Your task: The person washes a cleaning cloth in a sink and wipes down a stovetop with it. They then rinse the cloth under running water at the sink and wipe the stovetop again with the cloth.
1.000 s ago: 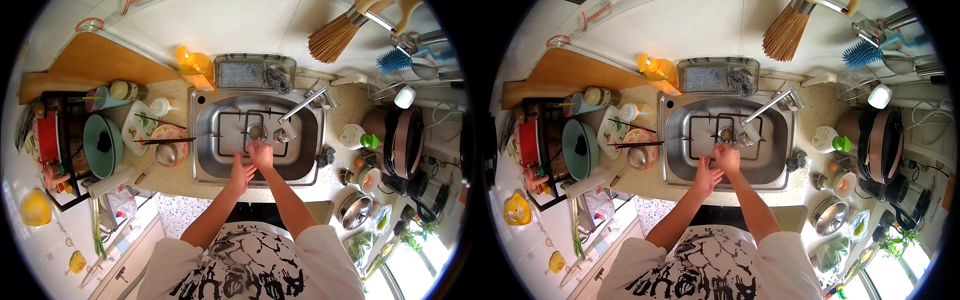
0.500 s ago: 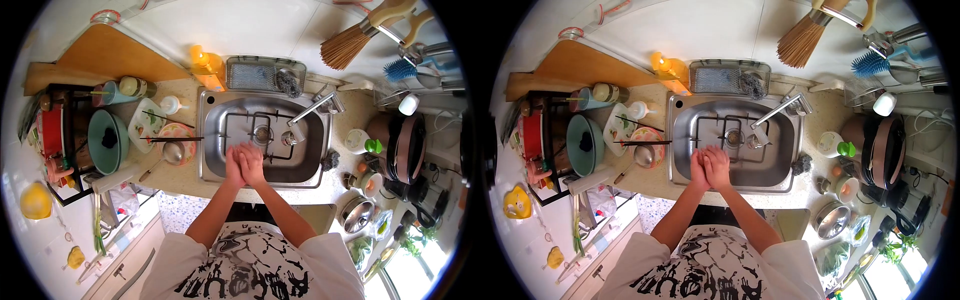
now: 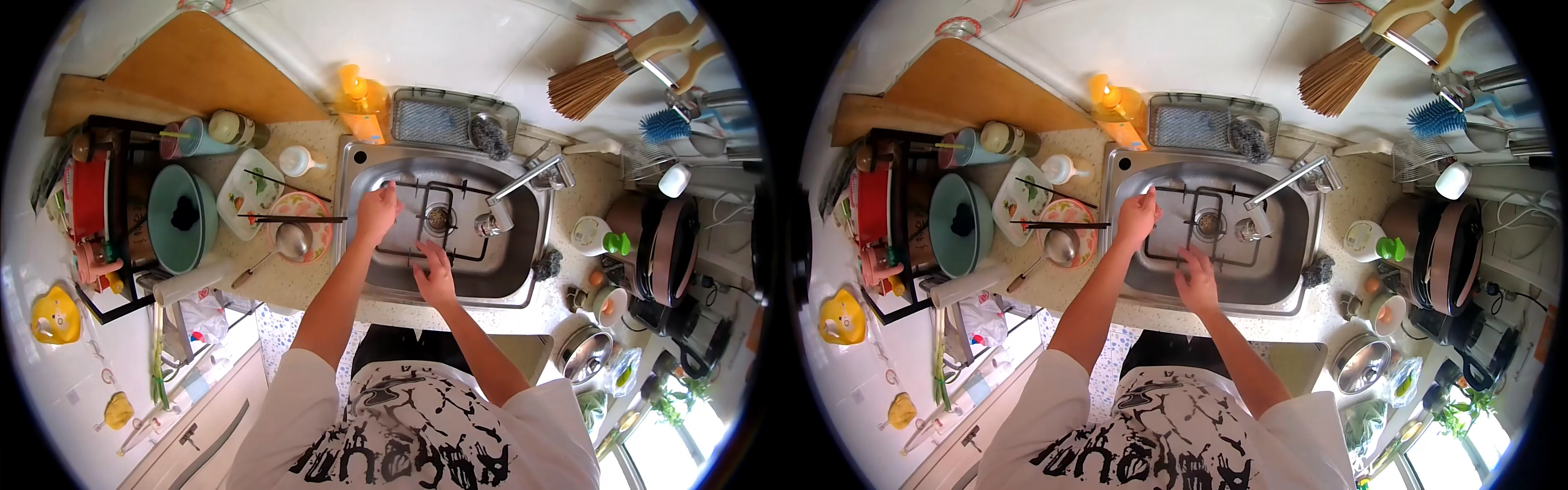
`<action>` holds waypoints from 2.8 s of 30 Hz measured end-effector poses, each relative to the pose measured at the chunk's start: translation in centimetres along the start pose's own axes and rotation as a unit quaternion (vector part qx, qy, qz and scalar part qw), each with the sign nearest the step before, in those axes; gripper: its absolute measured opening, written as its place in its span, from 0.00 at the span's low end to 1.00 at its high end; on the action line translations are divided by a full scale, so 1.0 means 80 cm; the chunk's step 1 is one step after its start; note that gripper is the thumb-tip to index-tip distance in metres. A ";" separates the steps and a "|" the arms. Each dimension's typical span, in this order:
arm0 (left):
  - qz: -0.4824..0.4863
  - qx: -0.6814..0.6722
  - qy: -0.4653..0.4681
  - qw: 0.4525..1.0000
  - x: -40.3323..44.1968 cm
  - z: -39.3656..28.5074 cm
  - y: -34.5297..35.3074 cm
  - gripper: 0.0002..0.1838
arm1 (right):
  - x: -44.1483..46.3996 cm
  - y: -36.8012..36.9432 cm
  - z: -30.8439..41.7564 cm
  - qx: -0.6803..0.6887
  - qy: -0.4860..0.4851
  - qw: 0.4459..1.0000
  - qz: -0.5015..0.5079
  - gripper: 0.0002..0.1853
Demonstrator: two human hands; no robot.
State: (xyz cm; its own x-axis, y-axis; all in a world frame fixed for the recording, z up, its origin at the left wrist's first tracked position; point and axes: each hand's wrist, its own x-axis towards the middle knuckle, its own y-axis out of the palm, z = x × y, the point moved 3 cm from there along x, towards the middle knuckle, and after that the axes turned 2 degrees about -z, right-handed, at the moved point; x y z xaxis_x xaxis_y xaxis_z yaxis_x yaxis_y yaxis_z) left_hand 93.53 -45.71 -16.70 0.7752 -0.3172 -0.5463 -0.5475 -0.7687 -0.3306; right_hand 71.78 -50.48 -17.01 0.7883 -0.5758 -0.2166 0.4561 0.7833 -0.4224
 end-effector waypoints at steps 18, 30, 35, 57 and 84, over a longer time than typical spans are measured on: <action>0.207 -0.344 -0.128 0.907 -0.151 0.061 -0.013 0.33 | -0.009 0.016 0.006 0.089 -0.031 0.995 -0.041 0.18; 0.306 0.020 0.124 0.944 -0.171 0.035 -0.002 0.28 | -0.069 -0.030 -0.016 0.323 0.171 0.921 -0.139 0.12; 0.388 0.043 0.116 0.913 -0.200 0.007 0.021 0.15 | -0.141 -0.089 0.021 0.430 0.225 0.852 -0.199 0.16; 0.719 0.122 0.121 0.673 -0.679 0.125 0.174 0.11 | -0.755 -0.090 0.025 0.252 0.055 0.737 -0.625 0.16; 0.898 0.300 0.320 0.018 -1.046 0.291 0.282 0.38 | -1.065 0.006 0.046 0.313 0.118 0.369 -0.867 0.12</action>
State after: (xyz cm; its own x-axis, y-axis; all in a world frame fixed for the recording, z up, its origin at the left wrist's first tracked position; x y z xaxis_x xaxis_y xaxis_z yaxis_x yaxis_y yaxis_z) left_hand 8.96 -23.59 3.66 -0.9241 0.3807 -0.0325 0.3744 0.8853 -0.2757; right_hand 6.34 -0.18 4.51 -0.9378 -0.2844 -0.1992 0.2541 -0.9531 0.1645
